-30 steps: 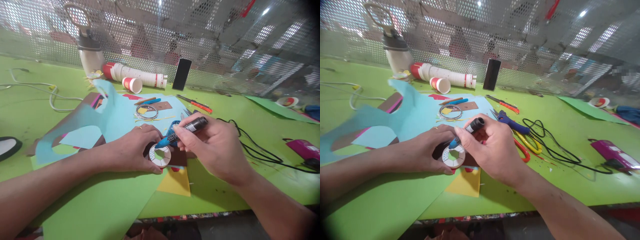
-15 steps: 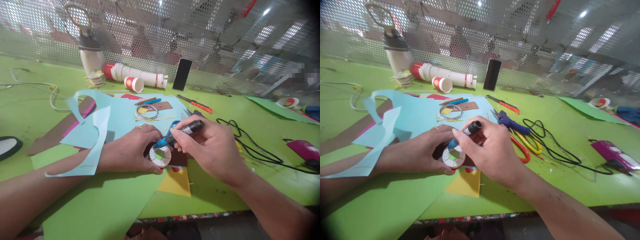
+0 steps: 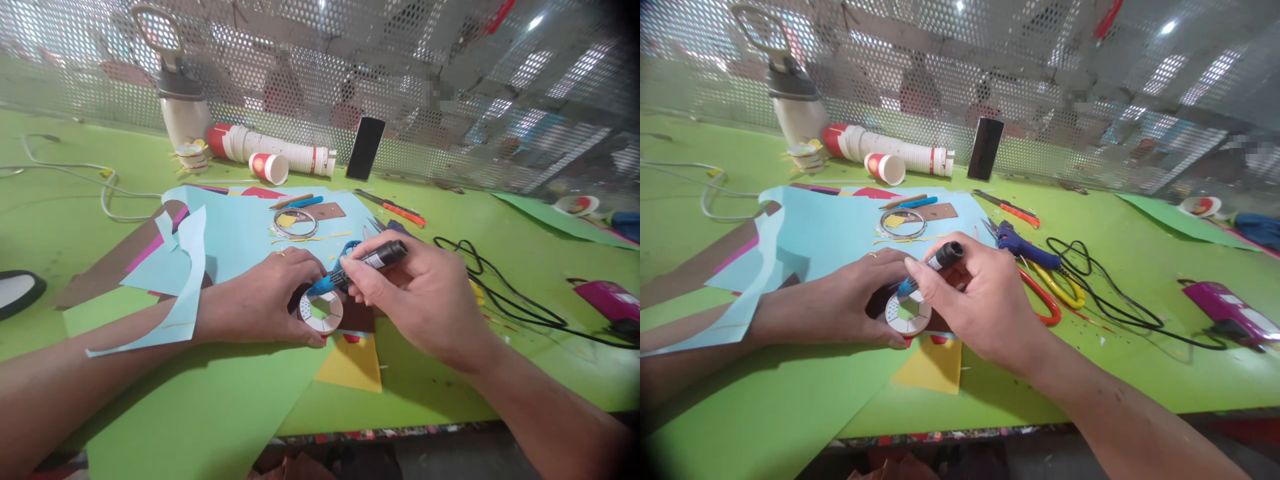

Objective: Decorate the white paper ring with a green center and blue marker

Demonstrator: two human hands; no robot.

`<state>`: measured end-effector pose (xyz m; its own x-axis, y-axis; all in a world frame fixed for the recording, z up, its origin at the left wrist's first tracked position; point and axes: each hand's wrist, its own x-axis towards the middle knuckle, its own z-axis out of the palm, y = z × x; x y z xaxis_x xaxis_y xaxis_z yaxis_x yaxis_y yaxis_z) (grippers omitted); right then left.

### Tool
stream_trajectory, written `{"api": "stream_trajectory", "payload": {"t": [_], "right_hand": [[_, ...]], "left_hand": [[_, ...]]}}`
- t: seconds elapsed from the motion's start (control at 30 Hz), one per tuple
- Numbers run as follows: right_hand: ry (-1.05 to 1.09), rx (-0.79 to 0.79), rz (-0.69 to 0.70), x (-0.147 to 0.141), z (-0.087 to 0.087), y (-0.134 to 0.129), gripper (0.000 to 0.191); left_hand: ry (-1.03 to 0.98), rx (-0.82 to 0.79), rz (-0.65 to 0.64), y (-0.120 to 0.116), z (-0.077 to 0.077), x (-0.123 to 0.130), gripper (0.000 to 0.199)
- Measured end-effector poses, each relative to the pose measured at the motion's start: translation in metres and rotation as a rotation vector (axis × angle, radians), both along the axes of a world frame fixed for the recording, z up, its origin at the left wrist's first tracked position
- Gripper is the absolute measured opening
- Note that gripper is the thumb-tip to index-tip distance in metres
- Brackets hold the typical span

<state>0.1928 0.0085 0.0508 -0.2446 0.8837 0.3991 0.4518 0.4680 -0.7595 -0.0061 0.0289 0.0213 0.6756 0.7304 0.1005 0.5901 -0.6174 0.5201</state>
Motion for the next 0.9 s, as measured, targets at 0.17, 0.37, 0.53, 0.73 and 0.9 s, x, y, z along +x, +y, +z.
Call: {"api": "stream_trajectory", "payload": {"t": [0.17, 0.37, 0.53, 0.73, 0.9], "right_hand": [[-0.003, -0.009, -0.001, 0.0005, -0.0005, 0.0001, 0.019], [-0.005, -0.009, 0.008, 0.0008, 0.0010, -0.0017, 0.021], [-0.035, 0.015, -0.013, -0.0009, 0.0015, -0.0014, 0.022], [-0.017, 0.007, -0.021, -0.0006, -0.0010, 0.0010, 0.024], [0.008, -0.002, -0.011, 0.0007, -0.0030, 0.0012, 0.026]], "left_hand": [[0.001, 0.009, 0.007, -0.0005, 0.0003, 0.0006, 0.043], [0.031, 0.008, 0.005, -0.0003, 0.0019, 0.0014, 0.052], [0.020, 0.012, 0.013, -0.0003, 0.0010, 0.0014, 0.054], [-0.001, 0.017, 0.009, 0.0003, -0.0003, 0.0012, 0.048], [0.005, 0.016, 0.009, -0.0004, 0.0000, 0.0005, 0.046]]}}
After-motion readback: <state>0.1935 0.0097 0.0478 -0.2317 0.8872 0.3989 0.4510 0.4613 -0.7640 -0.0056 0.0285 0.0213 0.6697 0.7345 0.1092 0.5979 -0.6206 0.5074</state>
